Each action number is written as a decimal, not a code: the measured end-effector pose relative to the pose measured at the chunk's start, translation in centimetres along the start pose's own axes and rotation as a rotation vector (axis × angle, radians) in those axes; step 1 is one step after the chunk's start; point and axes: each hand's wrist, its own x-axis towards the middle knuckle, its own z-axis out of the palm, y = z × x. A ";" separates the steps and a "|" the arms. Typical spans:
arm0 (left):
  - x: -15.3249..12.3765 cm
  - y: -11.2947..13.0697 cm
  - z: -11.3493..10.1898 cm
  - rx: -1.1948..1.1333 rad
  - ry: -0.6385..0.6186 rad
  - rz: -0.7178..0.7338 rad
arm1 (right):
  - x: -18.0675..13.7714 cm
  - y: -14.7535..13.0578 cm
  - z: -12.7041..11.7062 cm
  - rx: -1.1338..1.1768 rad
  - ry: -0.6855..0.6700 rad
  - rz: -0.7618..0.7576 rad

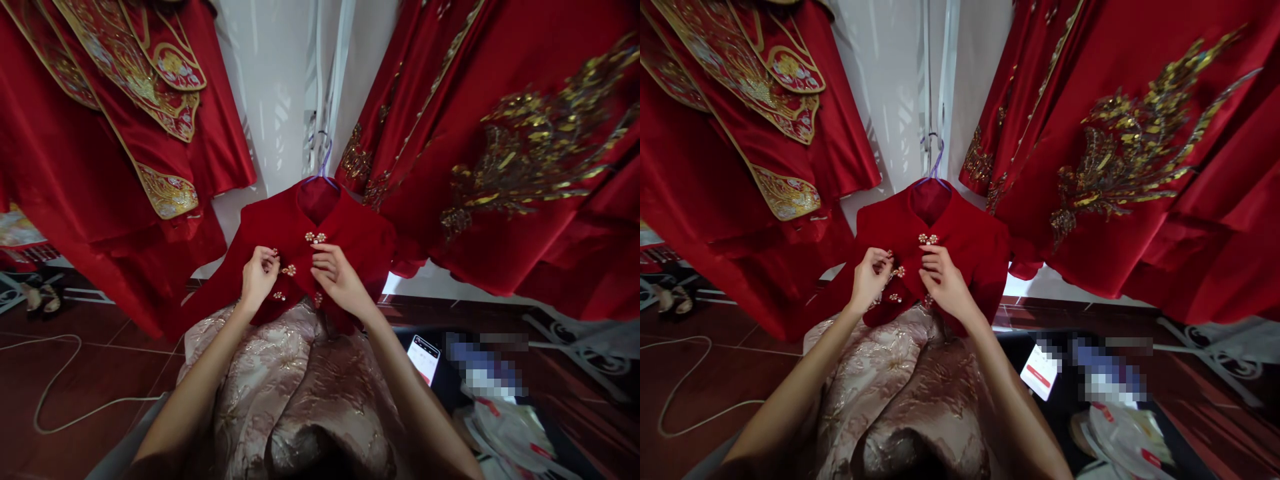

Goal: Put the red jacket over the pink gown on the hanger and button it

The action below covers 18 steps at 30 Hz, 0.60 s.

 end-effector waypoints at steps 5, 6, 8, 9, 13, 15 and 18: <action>0.2 0.0 0.1 -0.099 -0.040 -0.051 | 0.5 2.1 2.3 -0.252 -0.037 0.001; 0.2 0.0 0.1 -0.118 -0.043 -0.059 | 0.7 2.6 2.8 -0.318 0.004 -0.004; 0.3 -0.1 0.1 -0.145 -0.043 -0.071 | 1.0 3.4 3.8 -0.450 0.089 -0.008; 0.3 -0.2 0.1 -0.153 -0.044 -0.074 | 1.1 3.8 4.2 -0.501 0.127 -0.006; 0.3 -0.3 0.2 -0.178 -0.065 -0.082 | 1.8 5.1 5.6 -0.530 0.257 -0.015; 0.2 -0.3 0.1 -0.189 -0.083 -0.090 | 2.1 5.5 5.7 -0.447 0.271 -0.032; 0.2 -0.3 0.1 -0.200 -0.086 -0.095 | 2.2 5.8 5.4 -0.319 0.255 -0.004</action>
